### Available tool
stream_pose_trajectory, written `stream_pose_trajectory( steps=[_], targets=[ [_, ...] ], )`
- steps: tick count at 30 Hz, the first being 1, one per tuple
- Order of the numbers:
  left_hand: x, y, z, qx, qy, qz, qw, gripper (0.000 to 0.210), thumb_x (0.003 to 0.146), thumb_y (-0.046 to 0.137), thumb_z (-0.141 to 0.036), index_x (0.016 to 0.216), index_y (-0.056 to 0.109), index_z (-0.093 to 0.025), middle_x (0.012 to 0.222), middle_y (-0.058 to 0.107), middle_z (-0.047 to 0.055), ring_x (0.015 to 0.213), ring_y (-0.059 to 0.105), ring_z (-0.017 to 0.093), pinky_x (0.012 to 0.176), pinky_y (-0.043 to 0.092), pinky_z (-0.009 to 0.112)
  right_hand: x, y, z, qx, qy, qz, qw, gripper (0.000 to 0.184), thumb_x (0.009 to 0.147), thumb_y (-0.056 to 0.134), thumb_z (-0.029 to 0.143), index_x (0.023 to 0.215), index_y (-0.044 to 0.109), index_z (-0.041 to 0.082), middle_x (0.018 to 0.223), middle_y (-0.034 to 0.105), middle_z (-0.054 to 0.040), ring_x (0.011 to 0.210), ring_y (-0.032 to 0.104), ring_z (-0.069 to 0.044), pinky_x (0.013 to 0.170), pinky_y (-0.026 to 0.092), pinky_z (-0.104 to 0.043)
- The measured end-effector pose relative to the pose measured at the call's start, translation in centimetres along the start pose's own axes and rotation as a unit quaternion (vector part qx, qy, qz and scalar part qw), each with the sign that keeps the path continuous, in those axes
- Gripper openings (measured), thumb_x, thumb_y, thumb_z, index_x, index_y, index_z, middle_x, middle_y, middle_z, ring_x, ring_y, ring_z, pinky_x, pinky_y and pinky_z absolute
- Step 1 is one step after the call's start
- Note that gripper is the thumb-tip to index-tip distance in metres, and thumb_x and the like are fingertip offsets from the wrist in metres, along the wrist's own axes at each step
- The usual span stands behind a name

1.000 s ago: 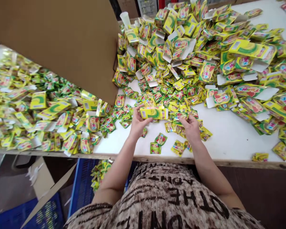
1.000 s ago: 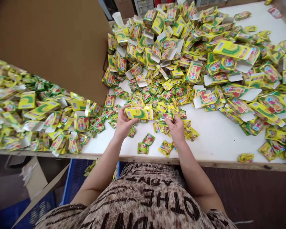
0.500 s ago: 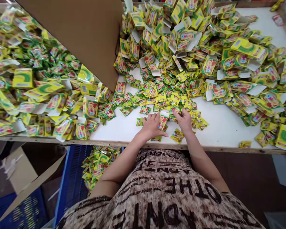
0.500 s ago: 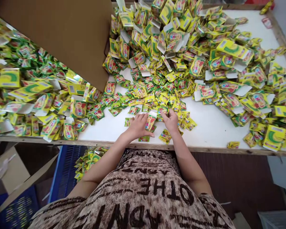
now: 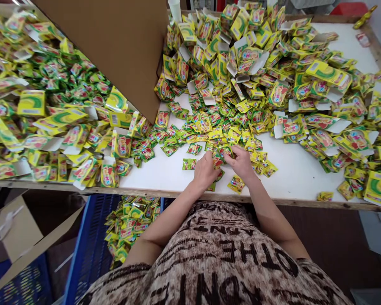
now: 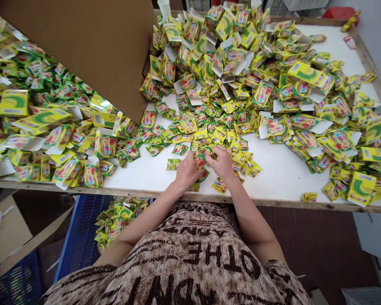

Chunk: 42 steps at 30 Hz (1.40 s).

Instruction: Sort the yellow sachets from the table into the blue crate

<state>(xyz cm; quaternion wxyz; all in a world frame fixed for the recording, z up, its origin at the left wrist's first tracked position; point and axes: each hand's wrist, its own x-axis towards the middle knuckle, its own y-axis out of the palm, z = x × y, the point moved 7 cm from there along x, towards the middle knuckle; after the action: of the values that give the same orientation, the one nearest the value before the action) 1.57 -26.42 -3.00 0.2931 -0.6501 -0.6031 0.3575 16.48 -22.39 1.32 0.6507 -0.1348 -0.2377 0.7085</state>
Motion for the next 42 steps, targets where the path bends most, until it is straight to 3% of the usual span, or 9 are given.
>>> stream_pose_trajectory(
  steps=[6, 9, 12, 16, 24, 30, 36, 40, 42],
  targets=[
    [-1.2, 0.1, -0.5, -0.089, 0.043, -0.021, 0.995, 0.058, 0.071, 0.074, -0.023, 0.123, 0.048, -0.019, 0.115, 0.064, 0.013, 0.107, 0.061, 0.032, 0.092, 0.046, 0.044, 0.1, 0.8, 2.4, -0.049, -0.053, 0.239, 0.968, 0.013, 0.081, 0.061, 0.023, 0.07, 0.065, 0.02, 0.073, 0.056, -0.0004, 0.074, 0.053, -0.017, 0.07, 0.038, -0.029],
    [-1.6, 0.1, -0.3, -0.273, 0.009, 0.015, 0.962, 0.052, 0.072, 0.077, -0.037, 0.114, 0.049, -0.022, 0.103, 0.065, 0.006, 0.093, 0.063, 0.024, 0.084, 0.049, 0.037, 0.4, -0.5, 3.5, -0.037, -0.04, 0.182, 0.982, 0.009, 0.08, 0.069, 0.025, 0.088, 0.069, 0.021, 0.084, 0.065, -0.0008, 0.08, 0.057, -0.018, 0.074, 0.041, -0.03],
    [-1.9, 0.5, -0.6, -0.482, 0.002, 0.072, 0.873, 0.04, 0.077, 0.073, -0.041, 0.104, 0.049, -0.021, 0.092, 0.064, 0.001, 0.083, 0.061, 0.017, 0.076, 0.048, 0.029, 0.4, -1.5, 4.3, -0.007, -0.055, 0.102, 0.993, 0.013, 0.08, 0.073, 0.025, 0.092, 0.07, 0.022, 0.085, 0.067, -0.0006, 0.078, 0.059, -0.018, 0.074, 0.043, -0.031],
    [-3.1, 1.8, -0.7, -0.576, -0.027, 0.135, 0.806, 0.041, 0.07, 0.079, -0.037, 0.096, 0.053, -0.019, 0.085, 0.065, -0.002, 0.077, 0.059, 0.014, 0.072, 0.046, 0.025, -0.6, -1.0, 4.8, -0.057, -0.139, 0.14, 0.979, 0.004, 0.078, 0.078, 0.022, 0.081, 0.075, 0.022, 0.091, 0.066, -0.0047, 0.09, 0.058, -0.022, 0.081, 0.044, -0.036],
    [-5.1, 3.1, 0.2, -0.529, -0.042, 0.161, 0.832, 0.033, 0.067, 0.081, -0.031, 0.092, 0.065, -0.016, 0.081, 0.064, -0.002, 0.076, 0.056, 0.014, 0.074, 0.045, 0.026, -3.9, 1.3, 2.8, -0.089, -0.134, 0.325, 0.932, 0.006, 0.083, 0.073, 0.024, 0.084, 0.078, 0.022, 0.097, 0.068, -0.0079, 0.097, 0.058, -0.024, 0.087, 0.045, -0.041],
    [-5.1, 2.9, 0.3, -0.508, -0.045, 0.157, 0.846, 0.035, 0.067, 0.08, -0.035, 0.093, 0.066, -0.016, 0.083, 0.067, 0.0, 0.077, 0.059, 0.016, 0.076, 0.048, 0.028, -2.9, 0.4, 3.0, -0.023, -0.094, 0.171, 0.98, 0.007, 0.081, 0.072, 0.016, 0.078, 0.075, 0.022, 0.096, 0.071, -0.0057, 0.098, 0.06, -0.024, 0.092, 0.045, -0.043],
    [-5.1, 2.5, -0.2, -0.48, 0.013, 0.148, 0.864, 0.026, 0.075, 0.074, -0.033, 0.095, 0.066, -0.017, 0.091, 0.069, 0.001, 0.089, 0.06, 0.018, 0.085, 0.047, 0.03, -4.0, 1.8, 4.0, -0.045, -0.142, 0.278, 0.949, 0.013, 0.085, 0.068, 0.017, 0.076, 0.076, 0.021, 0.101, 0.071, -0.0081, 0.1, 0.059, -0.024, 0.094, 0.044, -0.045],
    [-5.2, 2.6, 0.1, -0.49, -0.005, 0.152, 0.858, 0.027, 0.074, 0.076, -0.035, 0.093, 0.067, -0.017, 0.088, 0.068, 0.001, 0.086, 0.06, 0.018, 0.085, 0.047, 0.029, -4.2, 0.8, 3.9, -0.055, -0.14, 0.219, 0.964, 0.01, 0.083, 0.074, 0.028, 0.092, 0.076, 0.024, 0.112, 0.068, -0.0091, 0.109, 0.057, -0.027, 0.098, 0.044, -0.047],
    [-5.1, 2.6, 0.4, -0.49, -0.011, 0.147, 0.859, 0.033, 0.072, 0.077, -0.039, 0.095, 0.067, -0.017, 0.091, 0.07, 0.001, 0.088, 0.061, 0.019, 0.086, 0.048, 0.03, -4.8, 1.3, 3.5, -0.085, -0.145, 0.239, 0.956, 0.011, 0.082, 0.075, 0.03, 0.091, 0.077, 0.024, 0.113, 0.067, -0.0099, 0.11, 0.056, -0.028, 0.1, 0.043, -0.05]
  ],
)
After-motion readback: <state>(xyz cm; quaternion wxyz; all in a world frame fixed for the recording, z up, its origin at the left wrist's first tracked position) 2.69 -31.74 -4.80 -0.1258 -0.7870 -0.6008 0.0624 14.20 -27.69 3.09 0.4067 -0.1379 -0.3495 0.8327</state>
